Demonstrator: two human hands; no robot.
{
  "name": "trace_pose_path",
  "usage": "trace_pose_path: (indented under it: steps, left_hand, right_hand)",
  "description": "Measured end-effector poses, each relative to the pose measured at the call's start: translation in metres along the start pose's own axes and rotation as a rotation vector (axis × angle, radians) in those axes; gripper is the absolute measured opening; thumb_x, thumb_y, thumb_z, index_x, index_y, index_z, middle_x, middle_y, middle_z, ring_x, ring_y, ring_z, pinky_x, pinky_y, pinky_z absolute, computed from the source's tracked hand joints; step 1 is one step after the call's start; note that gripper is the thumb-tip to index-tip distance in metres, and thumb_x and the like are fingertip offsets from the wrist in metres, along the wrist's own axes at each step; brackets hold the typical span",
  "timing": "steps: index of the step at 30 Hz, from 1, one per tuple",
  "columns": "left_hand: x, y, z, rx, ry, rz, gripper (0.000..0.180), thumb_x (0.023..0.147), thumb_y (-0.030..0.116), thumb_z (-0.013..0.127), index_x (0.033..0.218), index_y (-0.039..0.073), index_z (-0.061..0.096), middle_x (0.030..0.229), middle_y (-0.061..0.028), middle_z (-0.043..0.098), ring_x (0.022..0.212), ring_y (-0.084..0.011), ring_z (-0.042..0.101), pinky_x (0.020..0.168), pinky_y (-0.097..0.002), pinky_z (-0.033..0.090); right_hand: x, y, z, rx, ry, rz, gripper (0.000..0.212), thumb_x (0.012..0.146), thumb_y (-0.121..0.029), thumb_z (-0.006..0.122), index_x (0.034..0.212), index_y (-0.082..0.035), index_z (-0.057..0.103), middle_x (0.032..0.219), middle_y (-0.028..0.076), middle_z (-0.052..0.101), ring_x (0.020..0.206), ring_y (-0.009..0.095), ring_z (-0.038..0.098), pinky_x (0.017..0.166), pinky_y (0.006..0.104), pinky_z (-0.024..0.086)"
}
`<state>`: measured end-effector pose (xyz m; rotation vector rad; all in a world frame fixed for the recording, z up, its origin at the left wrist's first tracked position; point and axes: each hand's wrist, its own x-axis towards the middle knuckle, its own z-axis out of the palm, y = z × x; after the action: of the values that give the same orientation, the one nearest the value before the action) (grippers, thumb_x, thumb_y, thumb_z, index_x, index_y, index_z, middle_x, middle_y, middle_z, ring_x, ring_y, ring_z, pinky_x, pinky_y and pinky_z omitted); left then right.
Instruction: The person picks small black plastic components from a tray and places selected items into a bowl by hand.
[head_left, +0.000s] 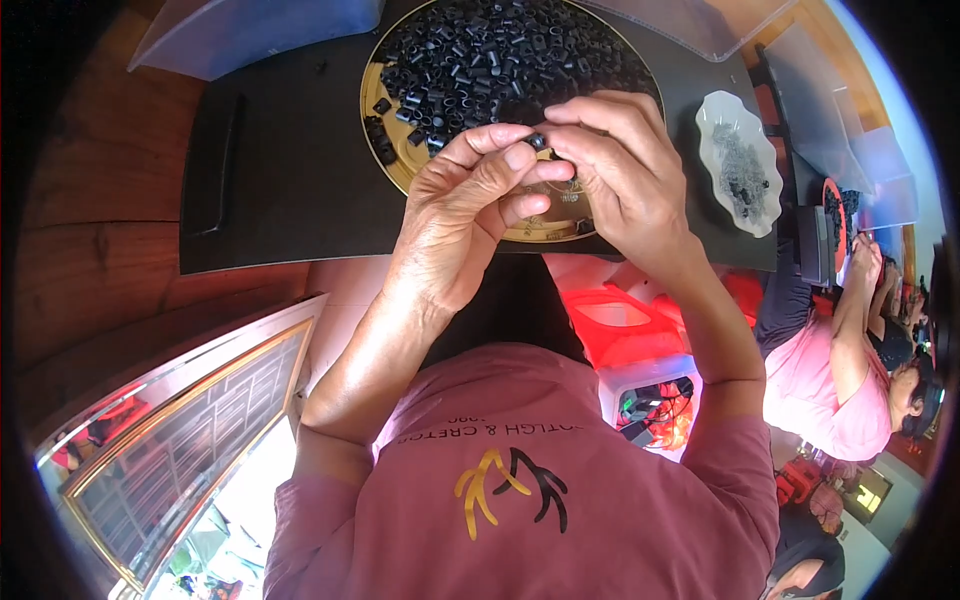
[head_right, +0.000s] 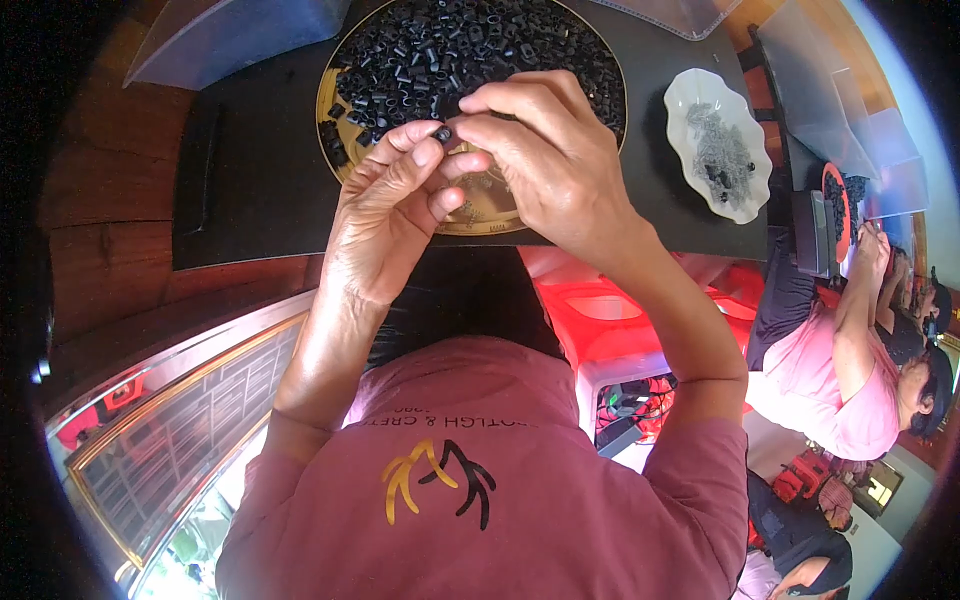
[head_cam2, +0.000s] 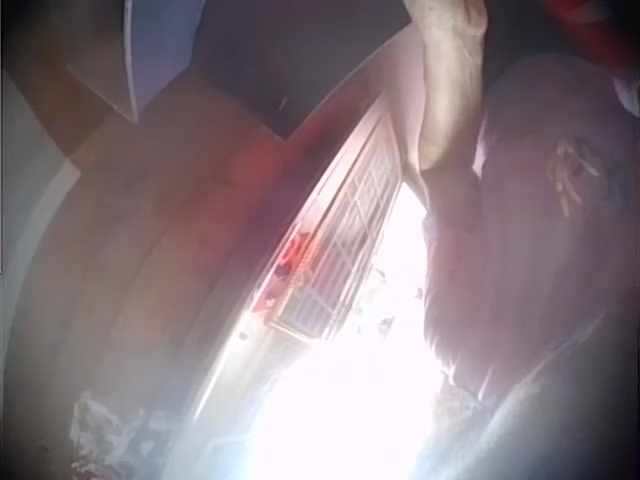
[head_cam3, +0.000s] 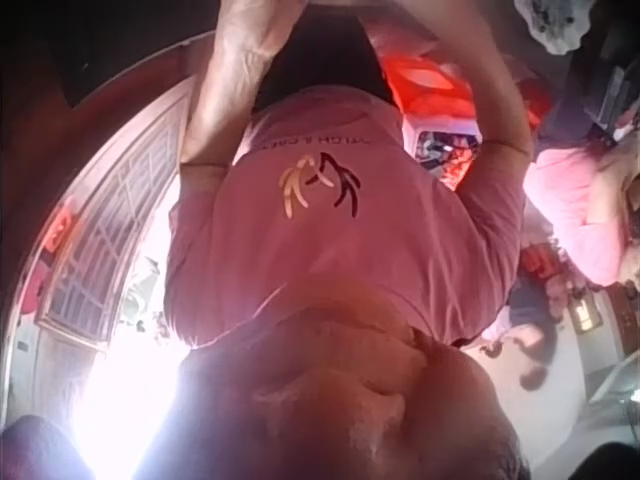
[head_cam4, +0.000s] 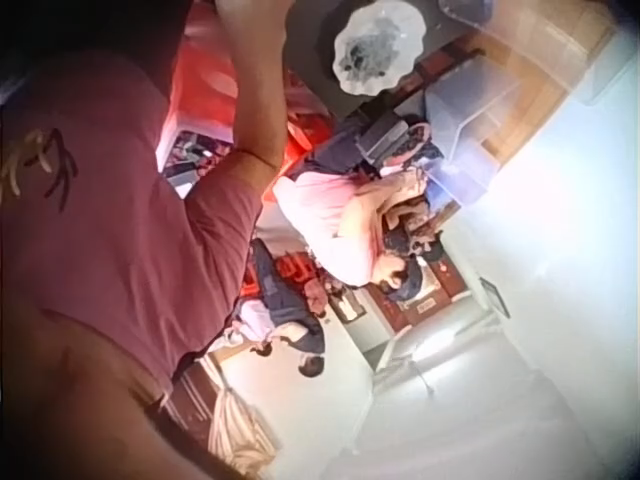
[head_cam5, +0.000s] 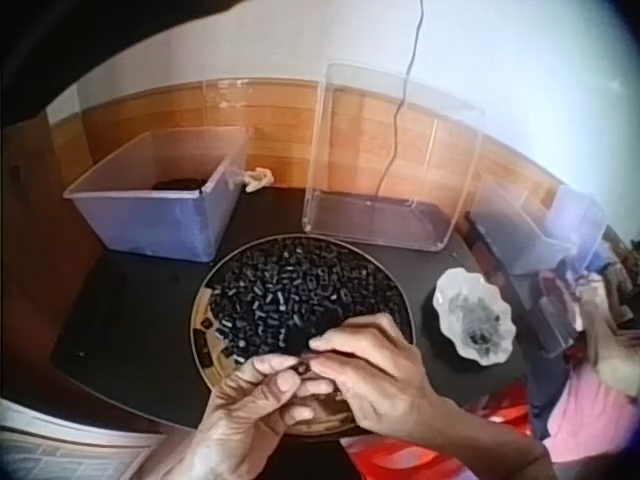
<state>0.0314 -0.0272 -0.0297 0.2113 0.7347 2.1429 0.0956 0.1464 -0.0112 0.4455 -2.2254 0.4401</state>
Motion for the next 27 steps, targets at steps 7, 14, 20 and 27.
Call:
trace_pose_path:
  steps: [7,14,20,27]
  left_hand:
    - [0.0,0.003,-0.006,0.009,-0.063,-0.046,0.018,0.094,0.011,0.062,0.11,0.002,0.061,0.097,-0.0105,0.068,0.091,-0.0212,0.069,0.071,-0.0255,0.057]
    - [-0.003,0.007,-0.004,0.005,-0.086,-0.077,0.02,0.093,0.01,0.062,0.111,0.002,0.062,0.101,-0.0133,0.068,0.094,-0.0242,0.069,0.075,-0.0279,0.058]
    - [-0.005,0.007,0.0,0.003,-0.138,-0.083,0.019,0.093,0.01,0.063,0.11,0.003,0.064,0.109,-0.0149,0.067,0.096,-0.0244,0.069,0.076,-0.0292,0.058]
    - [-0.005,0.006,-0.003,0.069,-0.098,-0.049,0.019,0.093,0.01,0.063,0.11,0.003,0.063,0.099,-0.0098,0.066,0.076,-0.013,0.061,0.067,-0.0247,0.05]
  right_hand:
    - [0.01,0.005,-0.012,0.011,-0.052,-0.064,0.027,0.067,0.003,0.07,0.093,-0.004,0.07,0.094,0.006,0.067,0.088,0.025,0.062,0.072,0.0334,0.053]
    - [0.008,0.001,-0.014,0.266,-0.094,0.185,0.013,0.082,0.002,0.068,0.095,-0.002,0.067,0.096,0.009,0.066,0.085,0.022,0.064,0.071,0.0303,0.052]
    - [0.006,-0.005,-0.018,0.622,-0.062,0.462,0.011,0.092,-0.002,0.061,0.102,0.001,0.064,0.1,0.009,0.064,0.087,0.014,0.066,0.073,0.0244,0.053]
    - [0.007,-0.012,-0.024,0.889,-0.064,0.728,0.017,0.093,-0.003,0.061,0.109,0.002,0.06,0.108,0.007,0.064,0.101,0.01,0.061,0.089,0.0244,0.049]
